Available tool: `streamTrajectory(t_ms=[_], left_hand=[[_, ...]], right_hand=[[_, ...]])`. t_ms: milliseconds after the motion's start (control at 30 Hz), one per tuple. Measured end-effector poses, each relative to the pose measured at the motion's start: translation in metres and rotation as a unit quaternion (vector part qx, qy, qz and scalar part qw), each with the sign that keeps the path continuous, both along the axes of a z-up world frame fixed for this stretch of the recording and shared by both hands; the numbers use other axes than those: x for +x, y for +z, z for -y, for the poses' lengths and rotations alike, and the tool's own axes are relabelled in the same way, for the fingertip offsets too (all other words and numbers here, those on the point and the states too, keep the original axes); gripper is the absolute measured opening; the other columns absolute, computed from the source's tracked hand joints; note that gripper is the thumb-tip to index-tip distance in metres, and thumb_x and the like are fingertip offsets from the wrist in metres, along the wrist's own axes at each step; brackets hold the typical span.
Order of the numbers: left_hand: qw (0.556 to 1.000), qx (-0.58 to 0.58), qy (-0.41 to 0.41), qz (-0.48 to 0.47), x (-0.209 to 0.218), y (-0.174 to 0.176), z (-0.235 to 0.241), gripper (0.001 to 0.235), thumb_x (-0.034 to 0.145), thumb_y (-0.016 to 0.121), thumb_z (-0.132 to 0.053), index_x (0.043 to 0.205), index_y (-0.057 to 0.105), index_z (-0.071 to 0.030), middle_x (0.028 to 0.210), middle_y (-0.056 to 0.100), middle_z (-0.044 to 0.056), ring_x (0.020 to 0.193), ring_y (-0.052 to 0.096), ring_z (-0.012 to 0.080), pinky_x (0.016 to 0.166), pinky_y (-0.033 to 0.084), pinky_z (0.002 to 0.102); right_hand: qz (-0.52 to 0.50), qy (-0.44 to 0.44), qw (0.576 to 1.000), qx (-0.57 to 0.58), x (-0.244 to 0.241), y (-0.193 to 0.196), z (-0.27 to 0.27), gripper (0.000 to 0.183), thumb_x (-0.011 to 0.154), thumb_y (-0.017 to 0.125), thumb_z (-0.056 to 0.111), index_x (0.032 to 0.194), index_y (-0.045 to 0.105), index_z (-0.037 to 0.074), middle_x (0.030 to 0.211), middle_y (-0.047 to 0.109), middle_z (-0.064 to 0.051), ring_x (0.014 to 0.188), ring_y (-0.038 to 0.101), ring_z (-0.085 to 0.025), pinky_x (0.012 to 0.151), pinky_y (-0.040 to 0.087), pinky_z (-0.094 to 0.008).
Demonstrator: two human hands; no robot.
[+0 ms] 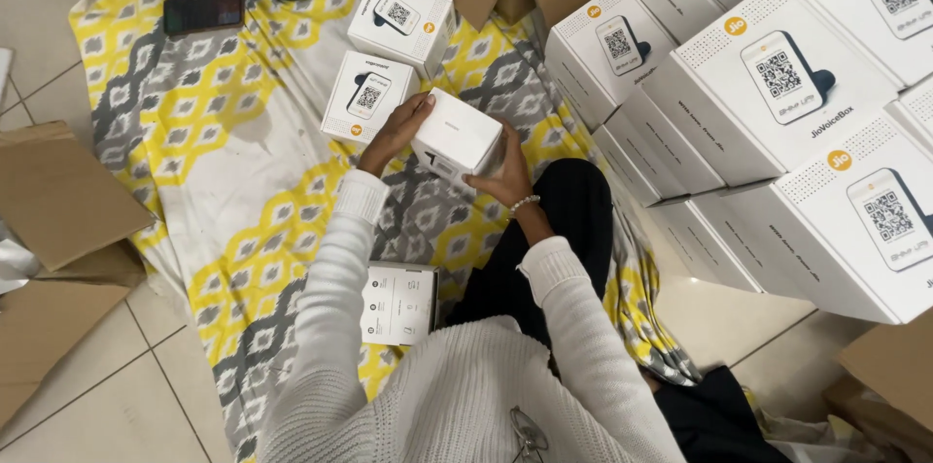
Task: The person unboxes voice box devices and packs them with QR code stickers and components into boxes.
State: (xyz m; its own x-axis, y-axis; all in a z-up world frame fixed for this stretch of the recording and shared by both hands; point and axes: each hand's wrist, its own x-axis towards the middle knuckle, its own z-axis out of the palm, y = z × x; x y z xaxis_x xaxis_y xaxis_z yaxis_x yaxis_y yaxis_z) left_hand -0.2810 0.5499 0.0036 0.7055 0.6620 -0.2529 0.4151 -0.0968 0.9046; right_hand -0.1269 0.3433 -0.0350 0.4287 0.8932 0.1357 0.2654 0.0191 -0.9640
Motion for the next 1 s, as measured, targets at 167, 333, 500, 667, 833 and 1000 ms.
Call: streamTrajectory(t_ms=[167,333,500,667,833,1000], left_hand=[[0.975,-0.2,-0.013,0.093,0.002,-0.034,0.001,0.069,0.104,0.044,-0.055,0.152,0.047,-0.005,0.149,0.055,0.016,0.134,0.052,0.0252,0.114,0.036,0.036],[0.948,-0.292,-0.078,0.097,-0.002,-0.021,0.028,0.08,0.096,0.051,-0.052,0.16,0.026,-0.012,0.158,0.042,0.014,0.137,0.044,0.0291,0.11,0.038,0.042],[0.88,-0.353,-0.118,0.296,-0.011,-0.025,0.04,0.097,0.096,0.062,-0.062,0.165,0.026,-0.003,0.166,0.038,0.014,0.151,0.04,0.0262,0.123,0.035,0.045],[0.785,-0.428,-0.083,0.44,0.021,-0.048,0.056,0.099,0.096,0.068,-0.058,0.169,0.019,-0.011,0.166,0.037,0.019,0.151,0.04,0.0315,0.123,0.038,0.049],[0.863,-0.411,-0.009,0.293,0.059,0.008,0.074,0.105,0.08,0.076,-0.051,0.156,0.007,-0.027,0.161,0.031,0.009,0.141,0.044,0.0372,0.106,0.048,0.06],[0.904,-0.27,-0.016,0.331,0.095,0.011,0.065,0.096,0.08,0.078,-0.034,0.158,0.027,-0.015,0.151,0.046,0.019,0.135,0.052,0.0397,0.101,0.056,0.058]], right_hand=[[-0.136,-0.114,0.984,-0.018,0.022,-0.029,0.004,0.103,0.07,0.093,0.018,0.154,0.034,0.007,0.137,0.057,-0.018,0.126,0.057,-0.028,0.104,0.053,-0.04],[-0.303,-0.177,0.936,-0.029,0.036,-0.015,0.014,0.082,0.085,0.074,0.024,0.157,0.038,0.008,0.118,0.062,-0.026,0.101,0.063,-0.032,0.084,0.054,-0.042],[-0.435,-0.204,0.872,0.094,0.032,0.033,0.024,0.079,0.088,0.065,0.034,0.153,0.024,0.016,0.136,0.051,-0.02,0.122,0.056,-0.032,0.091,0.057,-0.042],[-0.554,-0.25,0.789,0.094,0.014,0.041,0.032,0.069,0.087,0.062,0.036,0.145,0.032,0.014,0.135,0.047,-0.017,0.12,0.056,-0.035,0.092,0.058,-0.057],[-0.513,-0.231,0.809,0.171,0.018,0.048,0.041,0.061,0.094,0.071,0.015,0.138,0.034,-0.005,0.139,0.047,-0.029,0.122,0.059,-0.042,0.1,0.052,-0.062],[-0.48,-0.301,0.807,0.163,0.02,0.072,0.024,0.08,0.087,0.074,0.016,0.138,0.012,0.015,0.138,0.04,-0.019,0.126,0.054,-0.033,0.106,0.053,-0.054]])
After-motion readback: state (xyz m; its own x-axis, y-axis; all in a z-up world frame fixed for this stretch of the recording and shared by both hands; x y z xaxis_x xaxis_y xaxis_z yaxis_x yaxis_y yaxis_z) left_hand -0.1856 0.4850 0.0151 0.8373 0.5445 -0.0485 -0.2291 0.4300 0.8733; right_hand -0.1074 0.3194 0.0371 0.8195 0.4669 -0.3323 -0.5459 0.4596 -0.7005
